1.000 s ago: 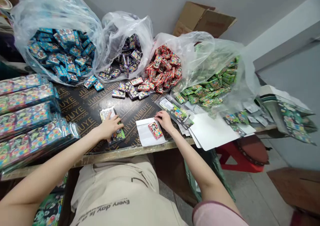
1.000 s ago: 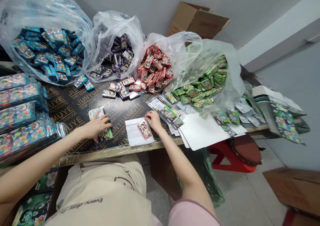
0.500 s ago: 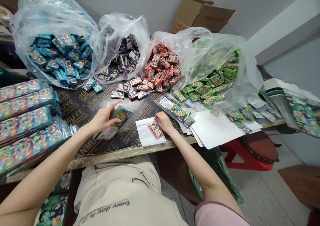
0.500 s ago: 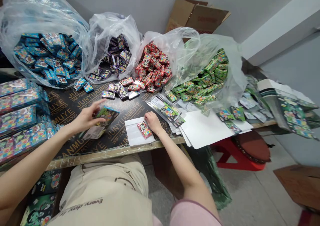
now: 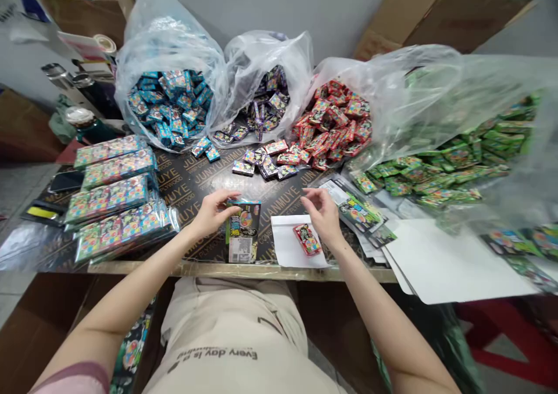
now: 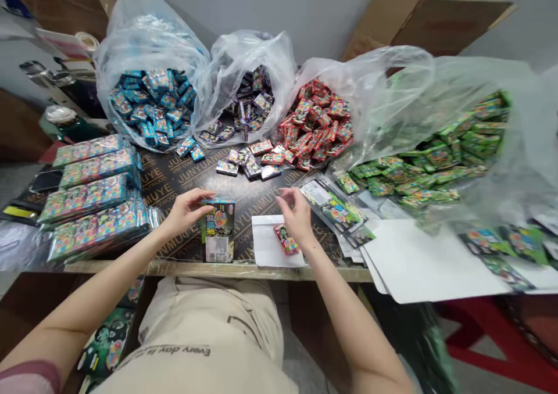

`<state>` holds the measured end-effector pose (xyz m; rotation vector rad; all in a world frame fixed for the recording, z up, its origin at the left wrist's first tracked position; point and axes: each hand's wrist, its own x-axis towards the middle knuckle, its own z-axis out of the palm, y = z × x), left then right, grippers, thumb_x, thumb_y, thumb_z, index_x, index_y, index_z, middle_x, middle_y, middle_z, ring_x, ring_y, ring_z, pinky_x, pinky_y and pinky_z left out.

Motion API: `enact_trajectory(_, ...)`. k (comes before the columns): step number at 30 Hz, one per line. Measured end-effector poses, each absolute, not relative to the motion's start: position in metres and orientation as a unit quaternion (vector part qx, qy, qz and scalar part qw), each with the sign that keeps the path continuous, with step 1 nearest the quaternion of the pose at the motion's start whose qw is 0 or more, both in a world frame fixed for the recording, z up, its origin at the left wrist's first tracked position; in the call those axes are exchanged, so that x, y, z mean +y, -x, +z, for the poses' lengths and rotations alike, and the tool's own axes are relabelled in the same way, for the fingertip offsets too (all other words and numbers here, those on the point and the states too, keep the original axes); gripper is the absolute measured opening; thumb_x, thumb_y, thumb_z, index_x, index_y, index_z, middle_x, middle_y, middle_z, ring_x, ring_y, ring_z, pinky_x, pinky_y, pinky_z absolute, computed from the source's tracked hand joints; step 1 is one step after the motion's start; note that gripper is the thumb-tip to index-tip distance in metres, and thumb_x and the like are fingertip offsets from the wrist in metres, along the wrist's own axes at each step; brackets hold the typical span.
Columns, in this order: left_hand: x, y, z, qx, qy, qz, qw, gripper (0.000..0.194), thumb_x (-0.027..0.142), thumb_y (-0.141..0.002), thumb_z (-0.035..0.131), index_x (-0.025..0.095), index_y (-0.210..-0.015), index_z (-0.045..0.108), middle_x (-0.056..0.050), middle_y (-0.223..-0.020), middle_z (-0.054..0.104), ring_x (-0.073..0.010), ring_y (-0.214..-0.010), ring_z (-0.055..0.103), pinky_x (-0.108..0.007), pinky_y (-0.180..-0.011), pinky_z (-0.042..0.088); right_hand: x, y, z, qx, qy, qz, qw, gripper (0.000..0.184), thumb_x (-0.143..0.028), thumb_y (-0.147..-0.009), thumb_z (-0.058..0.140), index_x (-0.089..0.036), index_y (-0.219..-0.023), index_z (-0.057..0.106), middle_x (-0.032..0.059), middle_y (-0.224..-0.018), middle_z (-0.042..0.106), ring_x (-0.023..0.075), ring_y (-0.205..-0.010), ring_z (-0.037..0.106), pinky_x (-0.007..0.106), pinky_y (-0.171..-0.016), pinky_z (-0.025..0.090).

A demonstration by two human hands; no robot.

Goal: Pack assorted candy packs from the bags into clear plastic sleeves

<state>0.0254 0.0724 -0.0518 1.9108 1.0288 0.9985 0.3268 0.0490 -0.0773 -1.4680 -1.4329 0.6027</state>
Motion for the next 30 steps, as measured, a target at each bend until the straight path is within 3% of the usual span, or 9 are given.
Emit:
enact_trajectory(3,0.069,-0.028,-0.041,0.377,-0.762,0.385,0.359,0.020,0.029,-0.084,0.065,0.018,-0.100,0.070,-0.006,-0.088,0.067,-0.0138,-0.078,0.062,-0.021,-0.061,0.048,0.054,-0.277,-0.050,-0.593,0.517,0.360,0.501,0.023,-0.039,-0.080,0.066,-0.022,-0.087,0.052,0.0057,-0.103,0.067,0.0171,-0.087,0.064,0.034,-0.080,0.050)
enact_trajectory(6,0.066,-0.029,-0.036,0.376,-0.767,0.393,0.339,0.017,0.029,-0.082,0.067,0.017,-0.094,0.071,-0.006,-0.087,0.067,-0.0144,-0.078,0.063,-0.022,-0.062,0.049,0.056,-0.242,-0.040,-0.605,0.465,0.419,0.492,0.026,-0.039,-0.078,0.070,-0.023,-0.086,0.050,0.0021,-0.088,0.068,0.0161,-0.079,0.065,0.032,-0.076,0.052)
enact_trajectory(10,0.065,-0.031,-0.038,0.372,-0.773,0.416,0.302,0.014,0.028,-0.080,0.071,0.017,-0.088,0.070,-0.005,-0.082,0.067,-0.0147,-0.076,0.063,-0.024,-0.065,0.049,0.050,-0.227,-0.047,-0.594,0.470,0.398,0.518,0.027,-0.036,-0.076,0.072,-0.023,-0.084,0.050,-0.0005,-0.079,0.066,0.0158,-0.073,0.065,0.032,-0.073,0.052)
enact_trajectory(15,0.060,-0.035,-0.036,0.358,-0.782,0.419,0.292,0.010,0.025,-0.083,0.067,0.016,-0.086,0.068,-0.006,-0.081,0.067,-0.0152,-0.075,0.063,-0.027,-0.070,0.048,0.033,-0.232,-0.049,-0.604,0.495,0.343,0.522,0.019,-0.035,-0.082,0.067,-0.023,-0.084,0.053,0.0027,-0.085,0.068,0.0180,-0.083,0.067,0.035,-0.081,0.052)
enact_trajectory(22,0.058,-0.040,-0.023,0.400,-0.760,0.398,0.324,0.016,0.031,-0.083,0.068,0.016,-0.076,0.068,-0.003,-0.072,0.067,-0.0136,-0.066,0.059,-0.025,-0.061,0.043,0.042,-0.238,-0.034,-0.571,0.470,0.430,0.518,0.029,-0.039,-0.077,0.072,-0.024,-0.084,0.049,-0.0005,-0.079,0.068,0.0156,-0.074,0.068,0.031,-0.074,0.056)
enact_trajectory(30,0.053,-0.036,-0.029,0.342,-0.827,0.385,0.225,0.016,0.025,-0.090,0.056,0.017,-0.089,0.069,-0.005,-0.080,0.065,-0.0128,-0.070,0.060,-0.024,-0.065,0.047,0.033,-0.237,-0.041,-0.655,0.469,0.300,0.510,0.013,-0.032,-0.084,0.065,-0.024,-0.084,0.054,0.0015,-0.080,0.066,0.0174,-0.074,0.067,0.033,-0.073,0.054)
